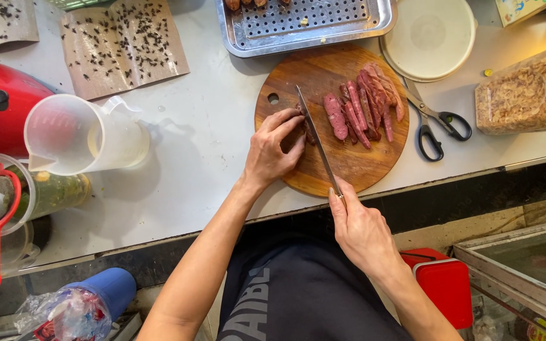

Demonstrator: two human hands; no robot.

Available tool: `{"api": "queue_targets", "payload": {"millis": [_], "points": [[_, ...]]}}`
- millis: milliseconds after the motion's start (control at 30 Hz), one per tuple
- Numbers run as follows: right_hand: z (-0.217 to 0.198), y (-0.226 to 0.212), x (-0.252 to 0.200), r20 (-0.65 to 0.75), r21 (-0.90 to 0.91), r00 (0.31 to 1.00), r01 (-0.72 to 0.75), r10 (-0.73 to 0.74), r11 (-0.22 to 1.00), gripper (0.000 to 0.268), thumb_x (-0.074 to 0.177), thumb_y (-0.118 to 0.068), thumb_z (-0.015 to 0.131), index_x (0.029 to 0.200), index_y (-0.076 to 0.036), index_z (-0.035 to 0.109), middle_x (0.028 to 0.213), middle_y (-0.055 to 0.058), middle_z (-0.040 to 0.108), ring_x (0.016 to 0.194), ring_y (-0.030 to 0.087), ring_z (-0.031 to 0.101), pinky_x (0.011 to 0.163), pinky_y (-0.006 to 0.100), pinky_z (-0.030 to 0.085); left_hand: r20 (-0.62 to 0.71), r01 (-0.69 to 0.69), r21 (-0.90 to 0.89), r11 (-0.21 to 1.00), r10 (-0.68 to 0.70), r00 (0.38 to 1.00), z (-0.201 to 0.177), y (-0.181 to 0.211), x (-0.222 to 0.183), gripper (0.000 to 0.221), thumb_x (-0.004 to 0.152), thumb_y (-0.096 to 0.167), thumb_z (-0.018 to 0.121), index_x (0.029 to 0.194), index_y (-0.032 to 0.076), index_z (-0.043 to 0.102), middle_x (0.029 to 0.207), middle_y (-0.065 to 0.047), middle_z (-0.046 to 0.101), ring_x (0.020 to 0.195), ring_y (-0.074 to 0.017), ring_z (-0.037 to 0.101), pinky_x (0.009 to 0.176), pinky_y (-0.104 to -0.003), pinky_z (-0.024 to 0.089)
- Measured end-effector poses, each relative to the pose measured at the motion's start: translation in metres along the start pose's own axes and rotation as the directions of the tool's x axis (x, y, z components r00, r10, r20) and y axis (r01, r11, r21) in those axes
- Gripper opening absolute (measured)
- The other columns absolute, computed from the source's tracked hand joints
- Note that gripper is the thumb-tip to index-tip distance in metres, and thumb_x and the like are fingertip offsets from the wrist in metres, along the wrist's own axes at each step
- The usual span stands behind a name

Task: Slicing cooked and raw sausages on a wooden cutting board using a knife.

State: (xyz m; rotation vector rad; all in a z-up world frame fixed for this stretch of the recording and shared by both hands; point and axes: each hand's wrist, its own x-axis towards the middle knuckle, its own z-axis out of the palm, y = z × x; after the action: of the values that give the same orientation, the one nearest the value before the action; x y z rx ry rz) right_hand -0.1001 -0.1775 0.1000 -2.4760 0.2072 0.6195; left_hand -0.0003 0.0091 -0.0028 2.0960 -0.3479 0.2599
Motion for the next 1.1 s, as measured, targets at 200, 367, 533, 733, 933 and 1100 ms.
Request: {"api": "queue_targets", "payload": {"millis": [200, 367, 533, 733, 933, 1100], "points": [[-0.005, -0.007, 0.006, 0.035, -0.012, 0.999, -0.025, 0.026, 1.0, 0.049, 0.103, -0.039, 0.042, 0.146, -0.016, 0.048, 0.077, 0.03, 0.071, 0.078, 0.052, 0.069, 0.073, 0.06, 0.053, 0.009, 0.004, -0.01, 1.0, -0.004, 1.0, -0.002, 0.001, 0.0, 0.037, 0.086, 0.01, 0.077, 0.122, 0.001, 0.072, 0.132, -0.012, 0.068, 0.124, -0.0295, 0.065, 0.108, -0.039, 0.053], [0.006, -0.011, 0.034, 0.029, 0.015, 0.998, 0.048, -0.048, 0.999, 0.05, 0.103, -0.037, 0.041, 0.149, -0.016, 0.045, 0.079, 0.031, 0.07, 0.077, 0.054, 0.068, 0.072, 0.061, 0.053, 0.013, 0.007, -0.024, 1.0, -0.007, 1.0, -0.003, 0.001, -0.001, 0.039, 0.085, 0.012, 0.077, 0.122, 0.001, 0.071, 0.133, -0.012, 0.068, 0.125, -0.0296, 0.064, 0.108, -0.039, 0.053], [-0.003, -0.011, 0.033, 0.05, 0.022, 0.998, 0.041, -0.042, 0.999, 0.051, 0.103, -0.038, 0.04, 0.15, -0.018, 0.042, 0.072, 0.029, 0.069, 0.074, 0.051, 0.069, 0.069, 0.059, 0.054, 0.032, 0.007, -0.016, 1.0, -0.007, 0.999, 0.001, 0.0, -0.002, 0.049, 0.082, 0.02, 0.082, 0.124, 0.0, 0.068, 0.134, -0.015, 0.065, 0.125, -0.0314, 0.064, 0.107, -0.04, 0.053], [-0.009, -0.002, 0.014, -0.074, 0.077, 0.997, 0.018, -0.012, 0.997, 0.048, 0.103, -0.04, 0.041, 0.146, -0.019, 0.048, 0.069, 0.027, 0.069, 0.072, 0.049, 0.07, 0.065, 0.058, 0.054, -0.029, 0.179, -0.11, 0.978, -0.183, 0.983, -0.002, 0.015, 0.016, 0.037, 0.085, 0.023, 0.078, 0.117, 0.005, 0.072, 0.129, -0.011, 0.068, 0.113, -0.0261, 0.069, 0.099, -0.037, 0.058], [-0.003, -0.005, 0.015, -0.067, -0.006, 0.994, 0.081, -0.081, 0.997, 0.05, 0.102, -0.041, 0.044, 0.147, -0.019, 0.047, 0.068, 0.025, 0.07, 0.07, 0.047, 0.071, 0.068, 0.056, 0.055, 0.136, -0.104, 0.352, 0.93, 0.059, 0.989, 0.004, 0.045, 0.095, 0.024, 0.083, 0.026, 0.082, 0.095, 0.007, 0.077, 0.11, -0.009, 0.067, 0.107, -0.0265, 0.06, 0.092, -0.041, 0.048], [0.003, -0.011, 0.008, 0.02, -0.054, 0.995, 0.097, -0.096, 0.994, 0.049, 0.102, -0.042, 0.045, 0.146, -0.021, 0.049, 0.07, 0.026, 0.07, 0.072, 0.047, 0.071, 0.069, 0.056, 0.056, 0.477, -0.117, 0.627, 0.77, -0.261, 0.84, 0.027, 0.04, 0.132, 0.034, 0.068, 0.038, 0.087, 0.083, 0.009, 0.075, 0.103, -0.01, 0.065, 0.105, -0.0274, 0.055, 0.089, -0.042, 0.041]]}}
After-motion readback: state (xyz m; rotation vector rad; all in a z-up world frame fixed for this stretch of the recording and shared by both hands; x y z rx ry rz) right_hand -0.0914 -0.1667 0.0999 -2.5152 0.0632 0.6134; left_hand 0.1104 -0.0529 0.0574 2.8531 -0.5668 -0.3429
